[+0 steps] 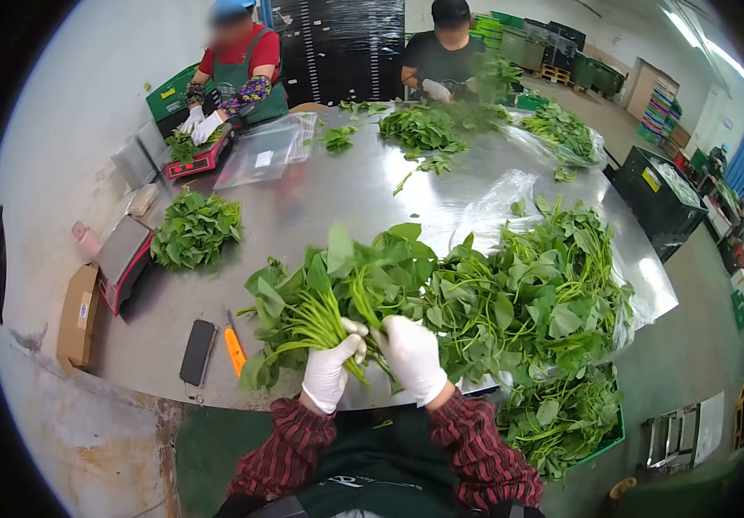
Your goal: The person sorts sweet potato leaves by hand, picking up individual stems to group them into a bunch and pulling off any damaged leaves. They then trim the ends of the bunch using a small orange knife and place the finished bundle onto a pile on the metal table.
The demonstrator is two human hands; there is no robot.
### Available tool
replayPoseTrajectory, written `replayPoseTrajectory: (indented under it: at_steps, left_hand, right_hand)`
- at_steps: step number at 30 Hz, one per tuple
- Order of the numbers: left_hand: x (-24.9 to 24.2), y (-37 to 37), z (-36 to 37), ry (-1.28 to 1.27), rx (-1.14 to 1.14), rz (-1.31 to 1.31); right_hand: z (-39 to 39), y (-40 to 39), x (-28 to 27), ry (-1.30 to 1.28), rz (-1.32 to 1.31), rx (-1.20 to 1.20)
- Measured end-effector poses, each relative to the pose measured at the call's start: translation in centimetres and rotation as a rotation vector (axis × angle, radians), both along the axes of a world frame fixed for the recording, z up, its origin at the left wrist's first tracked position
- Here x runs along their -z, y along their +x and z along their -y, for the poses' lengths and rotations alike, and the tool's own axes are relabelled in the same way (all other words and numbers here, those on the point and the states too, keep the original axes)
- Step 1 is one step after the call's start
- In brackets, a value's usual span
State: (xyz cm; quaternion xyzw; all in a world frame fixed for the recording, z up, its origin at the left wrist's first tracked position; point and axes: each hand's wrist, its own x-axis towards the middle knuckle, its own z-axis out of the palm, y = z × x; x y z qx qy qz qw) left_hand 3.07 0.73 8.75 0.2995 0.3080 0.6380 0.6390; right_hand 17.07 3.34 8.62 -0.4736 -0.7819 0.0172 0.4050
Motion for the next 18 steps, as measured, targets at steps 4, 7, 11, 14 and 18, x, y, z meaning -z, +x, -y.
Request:
replayPoseTrajectory:
  at_steps: [4,7,11,14,18]
  left_hand:
    - [0.6,-0.6,-1.0,-0.044,-0.033,-0.123]
    - [1.2,-1.1,-1.2,-0.076,-0.018,-0.123]
    - [1.3,-0.8,-1.1,-0.142,-0.008,-0.042]
    - [1.5,-0.7,-1.0,-0.127,0.026,-0.067]
    - [2.0,-0.6,-1.0,-0.119,0.031,-0.014]
  right_hand:
    - [0.8,-0.6,0.1,0.004,0.071,-0.120]
    - [0.8,0.0,0.8,-0.003,0.132,-0.187]
    - [1.0,0.5,1.4,-0.005,0.209,-0.230]
    - [1.1,0.7,1.8,0.011,0.225,-0.252]
    - [1.3,1.1,1.5,0.019,0.222,-0.265]
